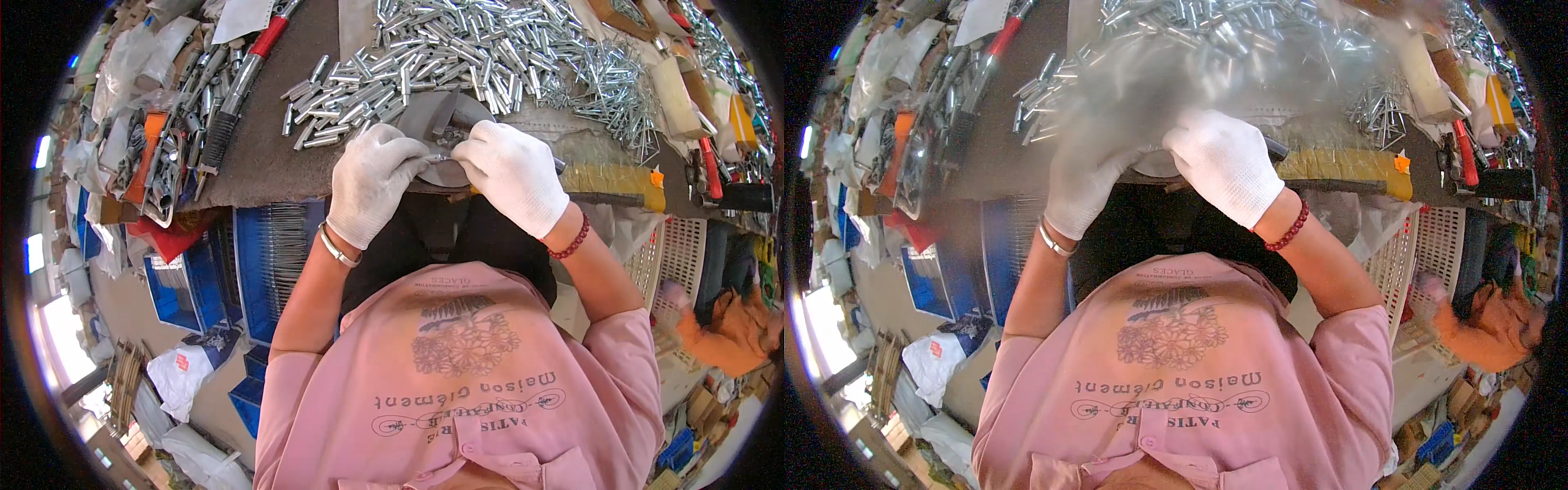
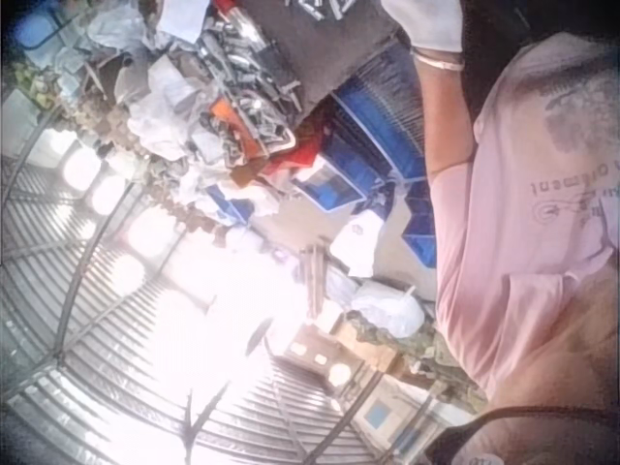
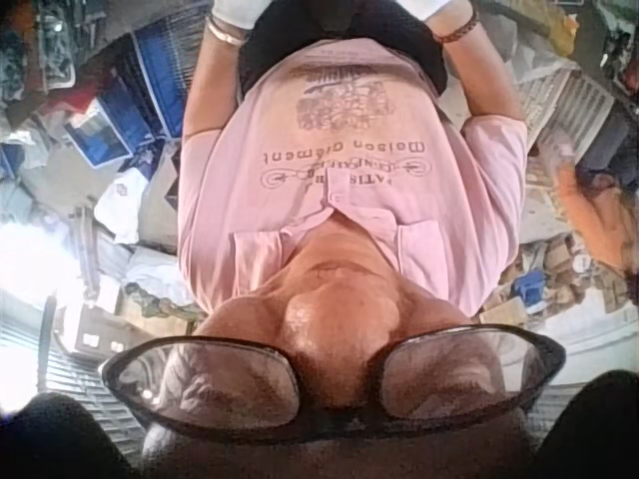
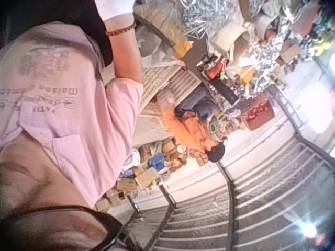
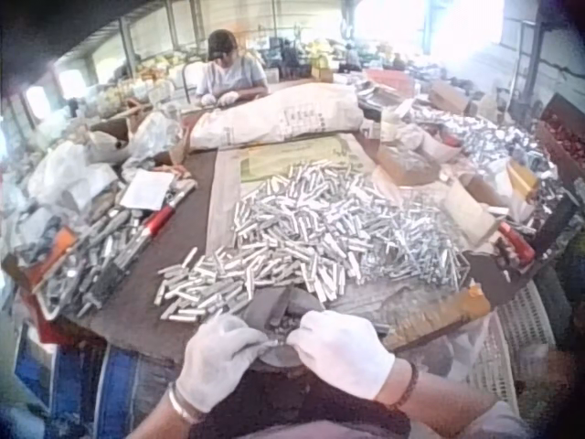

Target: The recorder is assembling small metal pins into a circular metal jig using a small hammer to tap them into place before placing them into a blue storage bin.

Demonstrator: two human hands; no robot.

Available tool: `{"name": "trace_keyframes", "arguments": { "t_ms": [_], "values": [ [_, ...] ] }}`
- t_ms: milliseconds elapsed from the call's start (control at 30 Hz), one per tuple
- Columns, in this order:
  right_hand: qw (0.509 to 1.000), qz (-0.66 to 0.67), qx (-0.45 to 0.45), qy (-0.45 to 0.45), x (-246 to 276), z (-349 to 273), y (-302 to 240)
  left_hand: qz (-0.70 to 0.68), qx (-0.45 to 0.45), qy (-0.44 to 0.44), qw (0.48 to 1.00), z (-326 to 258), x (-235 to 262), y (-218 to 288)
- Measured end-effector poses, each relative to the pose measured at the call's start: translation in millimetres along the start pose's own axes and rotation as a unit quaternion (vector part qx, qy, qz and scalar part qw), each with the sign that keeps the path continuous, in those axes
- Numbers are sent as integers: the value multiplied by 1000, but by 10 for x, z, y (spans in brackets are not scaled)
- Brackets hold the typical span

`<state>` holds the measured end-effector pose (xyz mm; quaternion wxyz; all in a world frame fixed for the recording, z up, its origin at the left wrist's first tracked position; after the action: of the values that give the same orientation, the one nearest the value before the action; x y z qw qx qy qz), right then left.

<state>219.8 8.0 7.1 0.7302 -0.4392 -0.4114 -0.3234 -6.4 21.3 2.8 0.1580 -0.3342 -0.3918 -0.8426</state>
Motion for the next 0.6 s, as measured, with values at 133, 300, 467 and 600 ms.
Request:
{"name": "trace_keyframes", "arguments": {
  "t_ms": [133,300,467,600],
  "values": [
    [1000,3,29,2,10,-7,37,-3,-15,19,1000,-41,-72,-37],
    [999,21,40,2,-52,-39,5,-50,-14,5,999,-101,-140,-31],
    [998,57,16,35,-27,-123,2,-85,9,-4,996,-106,-149,-48],
    [985,-40,-116,125,346,-178,457,-30,-33,7,999,-61,-51,50]
  ]
}}
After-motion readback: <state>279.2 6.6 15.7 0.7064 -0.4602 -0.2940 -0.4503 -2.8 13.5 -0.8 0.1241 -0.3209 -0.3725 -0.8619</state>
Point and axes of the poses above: each hand's wrist, its own z-axis towards the middle knuckle, its own x-axis out of the back of the hand, y = z × x, the point moved 1 cm from there along z, towards the middle knuckle, and after that the axes turned 9 degrees about -x, right-handed, at the moved point
